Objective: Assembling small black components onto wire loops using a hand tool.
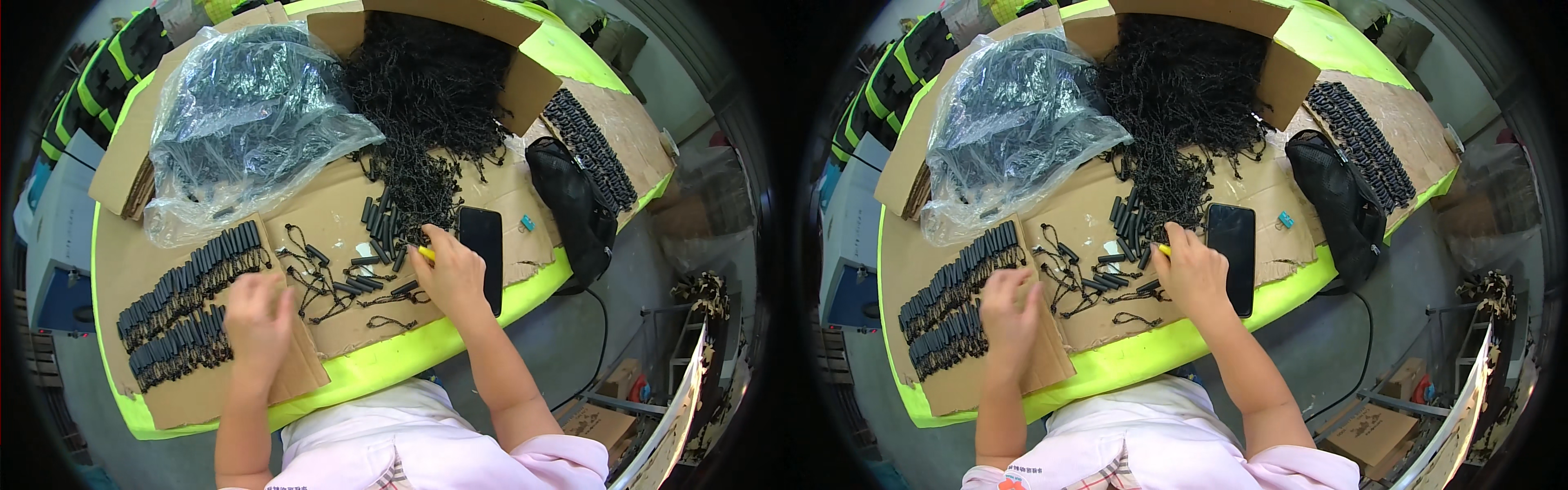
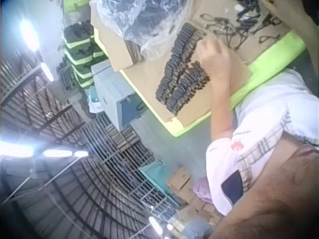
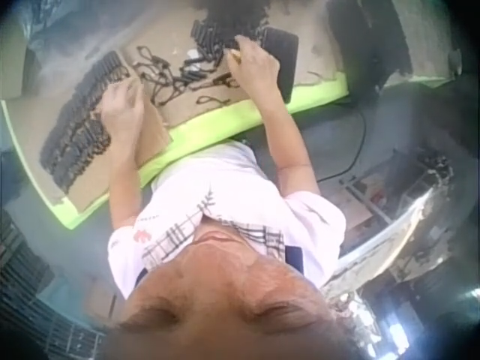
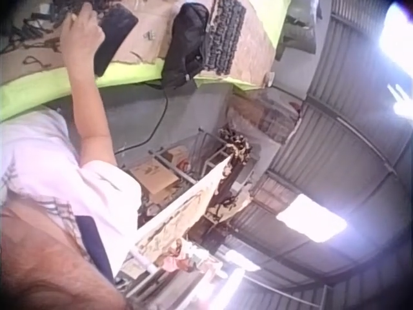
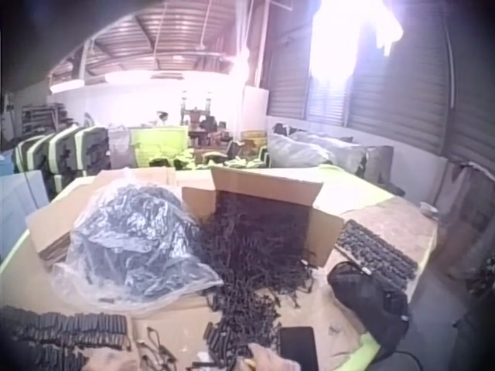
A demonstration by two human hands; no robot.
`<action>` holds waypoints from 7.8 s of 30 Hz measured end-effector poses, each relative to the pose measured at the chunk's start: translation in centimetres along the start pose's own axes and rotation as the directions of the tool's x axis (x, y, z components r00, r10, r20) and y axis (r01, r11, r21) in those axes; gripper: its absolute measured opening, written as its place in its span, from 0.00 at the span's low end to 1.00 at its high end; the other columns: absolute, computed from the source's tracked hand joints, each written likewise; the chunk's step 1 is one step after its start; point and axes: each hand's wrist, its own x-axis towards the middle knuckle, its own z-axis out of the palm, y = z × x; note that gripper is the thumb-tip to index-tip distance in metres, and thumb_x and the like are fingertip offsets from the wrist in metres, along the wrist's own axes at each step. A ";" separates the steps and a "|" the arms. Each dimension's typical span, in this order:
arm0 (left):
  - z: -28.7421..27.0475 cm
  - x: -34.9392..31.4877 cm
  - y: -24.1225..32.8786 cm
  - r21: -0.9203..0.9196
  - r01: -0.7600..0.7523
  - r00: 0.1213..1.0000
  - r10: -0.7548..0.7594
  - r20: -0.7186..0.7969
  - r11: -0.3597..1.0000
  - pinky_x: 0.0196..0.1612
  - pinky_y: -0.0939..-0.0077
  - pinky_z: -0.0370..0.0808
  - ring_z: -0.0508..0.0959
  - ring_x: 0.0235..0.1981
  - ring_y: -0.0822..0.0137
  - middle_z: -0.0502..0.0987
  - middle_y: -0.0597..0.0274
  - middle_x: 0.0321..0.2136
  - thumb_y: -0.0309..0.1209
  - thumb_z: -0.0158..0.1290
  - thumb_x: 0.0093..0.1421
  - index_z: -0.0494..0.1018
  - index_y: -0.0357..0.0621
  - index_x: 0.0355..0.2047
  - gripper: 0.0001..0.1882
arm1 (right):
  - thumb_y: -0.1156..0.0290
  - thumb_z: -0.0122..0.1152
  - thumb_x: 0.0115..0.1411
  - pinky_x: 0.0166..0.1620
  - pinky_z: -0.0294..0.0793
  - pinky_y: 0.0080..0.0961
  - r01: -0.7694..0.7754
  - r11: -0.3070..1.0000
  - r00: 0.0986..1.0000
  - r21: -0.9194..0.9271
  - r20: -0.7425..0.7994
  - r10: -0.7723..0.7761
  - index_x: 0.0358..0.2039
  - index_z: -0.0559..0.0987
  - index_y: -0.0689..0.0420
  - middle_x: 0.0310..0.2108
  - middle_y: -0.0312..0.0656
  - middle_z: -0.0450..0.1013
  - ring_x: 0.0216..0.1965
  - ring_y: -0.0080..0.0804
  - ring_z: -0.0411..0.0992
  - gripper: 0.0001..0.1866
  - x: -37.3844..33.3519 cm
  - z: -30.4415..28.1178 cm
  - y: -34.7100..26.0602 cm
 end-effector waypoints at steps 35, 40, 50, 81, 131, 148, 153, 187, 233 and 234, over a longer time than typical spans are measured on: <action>0.4 -1.7 4.7 -0.853 0.498 0.798 -0.303 0.521 -0.155 0.23 0.86 0.71 0.70 0.22 0.79 0.70 0.67 0.24 0.23 0.52 0.52 0.66 0.39 0.38 0.12 | 0.78 0.53 0.56 0.26 0.70 0.15 -0.587 -0.053 0.809 0.808 0.588 0.010 0.42 0.71 0.61 0.35 0.46 0.75 0.23 0.16 0.71 0.12 -4.8 -2.9 -6.6; 0.6 -2.2 5.8 -0.861 0.462 0.818 -0.273 0.507 -0.215 0.25 0.85 0.71 0.71 0.25 0.78 0.71 0.66 0.27 0.24 0.53 0.54 0.66 0.39 0.38 0.12 | 0.80 0.56 0.53 0.23 0.68 0.13 -0.009 0.673 0.994 0.739 0.077 -0.071 0.36 0.72 0.64 0.25 0.42 0.76 0.22 0.16 0.70 0.08 -5.7 -2.5 -7.2; 0.8 -2.1 5.5 -0.798 0.531 0.787 -0.186 0.589 -0.285 0.26 0.86 0.71 0.70 0.25 0.78 0.72 0.65 0.29 0.25 0.53 0.54 0.68 0.36 0.42 0.14 | 0.73 0.52 0.59 0.24 0.64 0.13 -0.477 0.217 0.849 0.852 0.511 -0.138 0.34 0.71 0.62 0.21 0.36 0.70 0.20 0.19 0.67 0.06 -5.5 -3.1 -6.2; 2.4 -3.6 6.3 -0.884 0.397 0.819 -0.340 0.462 -0.246 0.27 0.86 0.71 0.72 0.25 0.77 0.72 0.62 0.28 0.23 0.52 0.55 0.63 0.42 0.42 0.14 | 0.78 0.61 0.47 0.19 0.66 0.25 0.377 0.836 0.920 0.400 -0.269 -0.286 0.31 0.71 0.58 0.22 0.40 0.71 0.16 0.31 0.68 0.10 -6.3 0.2 -7.2; -1.9 -1.6 -3.2 0.202 0.160 0.984 -0.141 -0.106 0.966 0.33 0.69 0.70 0.72 0.31 0.60 0.71 0.59 0.29 0.25 0.55 0.48 0.73 0.42 0.34 0.11 | 0.75 0.57 0.46 0.19 0.69 0.26 0.084 0.996 0.991 0.008 0.102 -0.084 0.35 0.76 0.53 0.22 0.36 0.66 0.19 0.33 0.71 0.13 -2.9 -2.4 -1.5; 5.0 3.8 4.8 -0.092 -0.459 0.767 0.446 0.462 0.884 0.38 0.71 0.69 0.69 0.34 0.61 0.70 0.59 0.27 0.21 0.51 0.43 0.73 0.41 0.29 0.10 | 0.79 0.54 0.56 0.27 0.67 0.12 -0.310 0.396 0.940 0.865 0.217 0.262 0.30 0.72 0.61 0.24 0.33 0.70 0.24 0.15 0.67 0.01 -2.3 -1.1 -1.6; 4.1 3.7 4.6 -0.209 -0.386 0.848 0.435 0.303 0.899 0.35 0.73 0.69 0.69 0.32 0.64 0.69 0.58 0.27 0.20 0.51 0.47 0.71 0.40 0.39 0.16 | 0.77 0.57 0.54 0.27 0.66 0.11 -0.491 0.319 0.871 0.811 0.442 0.217 0.32 0.76 0.62 0.24 0.31 0.71 0.24 0.13 0.67 0.05 -4.1 -2.5 -2.8; 1.3 -2.0 5.6 -0.787 0.586 0.764 -0.191 0.616 -0.195 0.21 0.88 0.67 0.68 0.20 0.79 0.71 0.65 0.25 0.23 0.53 0.52 0.66 0.38 0.43 0.16 | 0.67 0.63 0.51 0.19 0.62 0.17 -0.415 0.478 0.876 0.774 0.482 -0.020 0.29 0.75 0.60 0.21 0.38 0.71 0.17 0.21 0.65 0.11 -5.0 -1.6 -6.5; 2.9 0.4 2.8 -0.032 -0.369 0.888 0.363 0.282 0.929 0.36 0.72 0.70 0.70 0.33 0.60 0.71 0.59 0.25 0.21 0.54 0.41 0.73 0.40 0.26 0.09 | 0.76 0.46 0.57 0.19 0.63 0.18 -0.239 0.633 0.969 0.736 0.219 0.111 0.33 0.71 0.60 0.18 0.40 0.70 0.15 0.20 0.64 0.05 -0.7 0.8 -3.7; 3.2 0.8 3.0 -0.041 -0.375 0.885 0.371 0.280 0.926 0.36 0.72 0.70 0.70 0.33 0.60 0.71 0.59 0.25 0.21 0.54 0.41 0.73 0.40 0.26 0.09 | 0.76 0.46 0.57 0.19 0.63 0.18 -0.239 0.639 0.970 0.731 0.214 0.118 0.33 0.71 0.60 0.18 0.40 0.70 0.15 0.20 0.64 0.05 -0.7 -0.1 -3.5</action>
